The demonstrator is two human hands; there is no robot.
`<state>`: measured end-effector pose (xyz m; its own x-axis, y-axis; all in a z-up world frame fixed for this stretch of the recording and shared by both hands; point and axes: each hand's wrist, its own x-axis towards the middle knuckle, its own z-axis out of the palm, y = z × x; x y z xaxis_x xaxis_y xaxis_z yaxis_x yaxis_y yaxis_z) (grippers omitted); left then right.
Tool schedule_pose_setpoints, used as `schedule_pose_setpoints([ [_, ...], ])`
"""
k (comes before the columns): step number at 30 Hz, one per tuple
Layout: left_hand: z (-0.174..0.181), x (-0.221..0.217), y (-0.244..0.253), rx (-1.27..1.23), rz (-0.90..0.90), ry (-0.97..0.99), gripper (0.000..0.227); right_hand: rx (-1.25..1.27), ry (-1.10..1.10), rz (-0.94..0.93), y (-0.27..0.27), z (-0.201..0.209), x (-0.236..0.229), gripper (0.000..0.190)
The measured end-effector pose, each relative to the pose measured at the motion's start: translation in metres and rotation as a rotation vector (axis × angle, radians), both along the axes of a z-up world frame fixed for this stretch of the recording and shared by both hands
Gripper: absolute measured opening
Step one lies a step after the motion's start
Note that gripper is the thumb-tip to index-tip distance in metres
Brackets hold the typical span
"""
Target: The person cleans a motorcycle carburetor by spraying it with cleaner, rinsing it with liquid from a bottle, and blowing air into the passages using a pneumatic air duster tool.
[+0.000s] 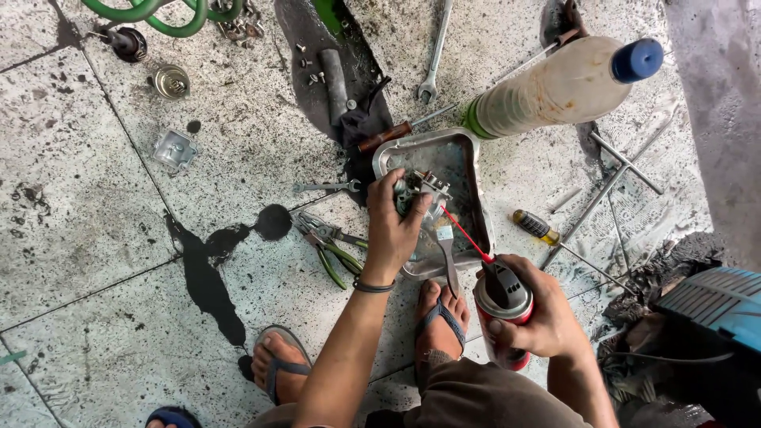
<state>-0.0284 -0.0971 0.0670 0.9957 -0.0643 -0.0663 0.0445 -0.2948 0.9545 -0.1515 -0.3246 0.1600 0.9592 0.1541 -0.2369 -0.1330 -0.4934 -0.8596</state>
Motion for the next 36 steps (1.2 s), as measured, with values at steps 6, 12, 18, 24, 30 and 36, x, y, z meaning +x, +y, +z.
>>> schedule_pose_setpoints([
  [6, -0.003, -0.004, -0.001, 0.079, -0.130, -0.263, 0.083, -0.024, -0.079, 0.018, -0.003, 0.011, 0.003, 0.088],
  [12, 0.000, -0.005, -0.001, 0.276, -0.223, -0.469, 0.079, -0.061, -0.053, 0.031, -0.002, 0.010, 0.008, 0.090],
  [18, -0.002, -0.005, 0.004, 0.391, -0.267, -0.585, 0.085, -0.038, 0.005, 0.074, 0.003, 0.025, 0.016, 0.084],
  [24, -0.020, -0.005, 0.012, 0.366, -0.311, -0.534, 0.094, 0.020, 0.050, 0.109, 0.002, 0.035, 0.017, 0.086],
  [30, -0.022, -0.004, 0.015, 0.339, -0.308, -0.589, 0.110, 0.048, 0.017, 0.107, 0.007, 0.043, 0.026, 0.085],
  [36, -0.016, -0.006, 0.005, 0.377, -0.196, -0.609, 0.097, 0.163, -0.115, 0.102, 0.017, 0.039, 0.047, 0.082],
])
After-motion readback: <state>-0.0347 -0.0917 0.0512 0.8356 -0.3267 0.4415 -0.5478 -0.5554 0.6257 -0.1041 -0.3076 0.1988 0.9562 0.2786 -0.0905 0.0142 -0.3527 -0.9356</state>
